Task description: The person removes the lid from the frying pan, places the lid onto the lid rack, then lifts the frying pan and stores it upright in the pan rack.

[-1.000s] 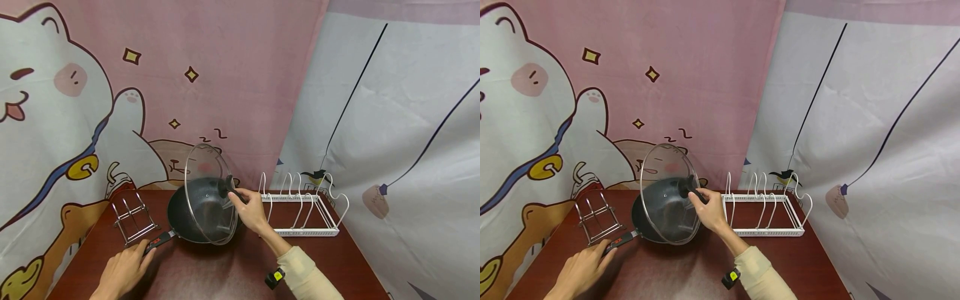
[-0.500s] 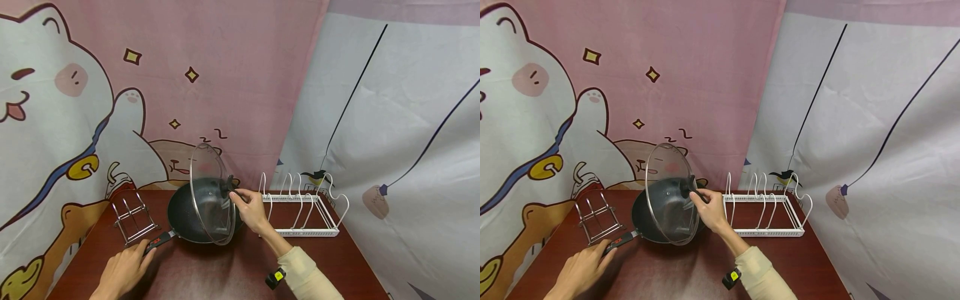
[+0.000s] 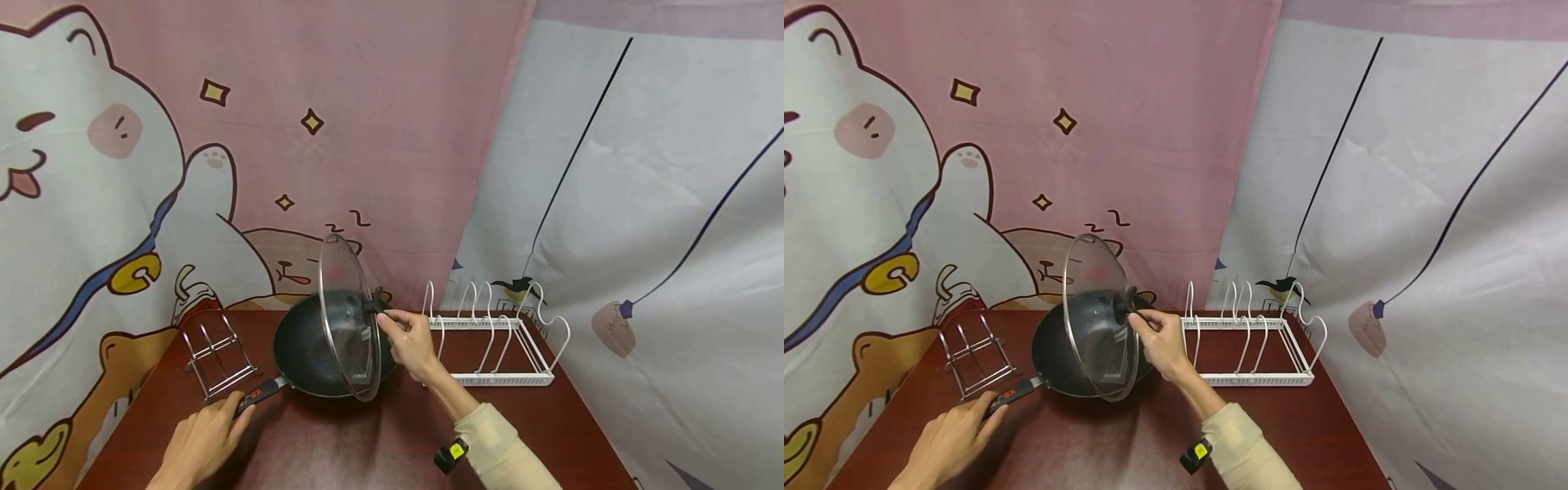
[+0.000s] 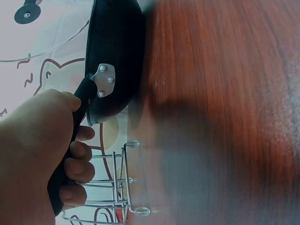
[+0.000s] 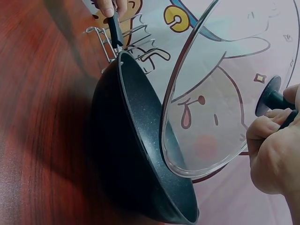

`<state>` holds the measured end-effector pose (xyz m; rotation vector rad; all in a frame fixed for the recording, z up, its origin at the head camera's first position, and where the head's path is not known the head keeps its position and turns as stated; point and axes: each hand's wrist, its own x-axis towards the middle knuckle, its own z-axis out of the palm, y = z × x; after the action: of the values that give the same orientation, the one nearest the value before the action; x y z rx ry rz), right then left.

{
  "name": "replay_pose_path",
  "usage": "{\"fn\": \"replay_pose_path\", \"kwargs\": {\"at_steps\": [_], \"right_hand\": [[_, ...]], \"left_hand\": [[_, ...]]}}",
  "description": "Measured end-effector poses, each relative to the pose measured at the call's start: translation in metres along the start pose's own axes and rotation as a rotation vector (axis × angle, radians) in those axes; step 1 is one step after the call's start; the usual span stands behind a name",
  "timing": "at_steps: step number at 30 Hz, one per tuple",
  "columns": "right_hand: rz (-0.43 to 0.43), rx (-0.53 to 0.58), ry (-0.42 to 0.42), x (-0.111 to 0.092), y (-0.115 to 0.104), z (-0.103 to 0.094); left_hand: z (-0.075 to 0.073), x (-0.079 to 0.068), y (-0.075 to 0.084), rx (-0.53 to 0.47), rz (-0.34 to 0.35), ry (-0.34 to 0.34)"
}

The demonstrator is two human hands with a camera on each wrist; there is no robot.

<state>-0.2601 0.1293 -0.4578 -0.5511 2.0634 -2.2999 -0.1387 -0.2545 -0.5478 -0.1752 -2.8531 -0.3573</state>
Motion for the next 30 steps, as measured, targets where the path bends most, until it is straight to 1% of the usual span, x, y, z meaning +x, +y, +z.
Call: {"fn": "replay_pose_path", "kwargs": {"at_steps": [22,30], "right_hand": [[0.024,0.072,-0.033,-0.0002,0.0033,-0.0032],[0.064,0.146,-0.026,-0.0007,0.0055,-0.0018]], "left_hand": [[0.0014,-0.0009,-0.0012,0.003,0.017,0.043],[0.0013,-0.0014,-0.001,0.004,0.016,0.041]]}}
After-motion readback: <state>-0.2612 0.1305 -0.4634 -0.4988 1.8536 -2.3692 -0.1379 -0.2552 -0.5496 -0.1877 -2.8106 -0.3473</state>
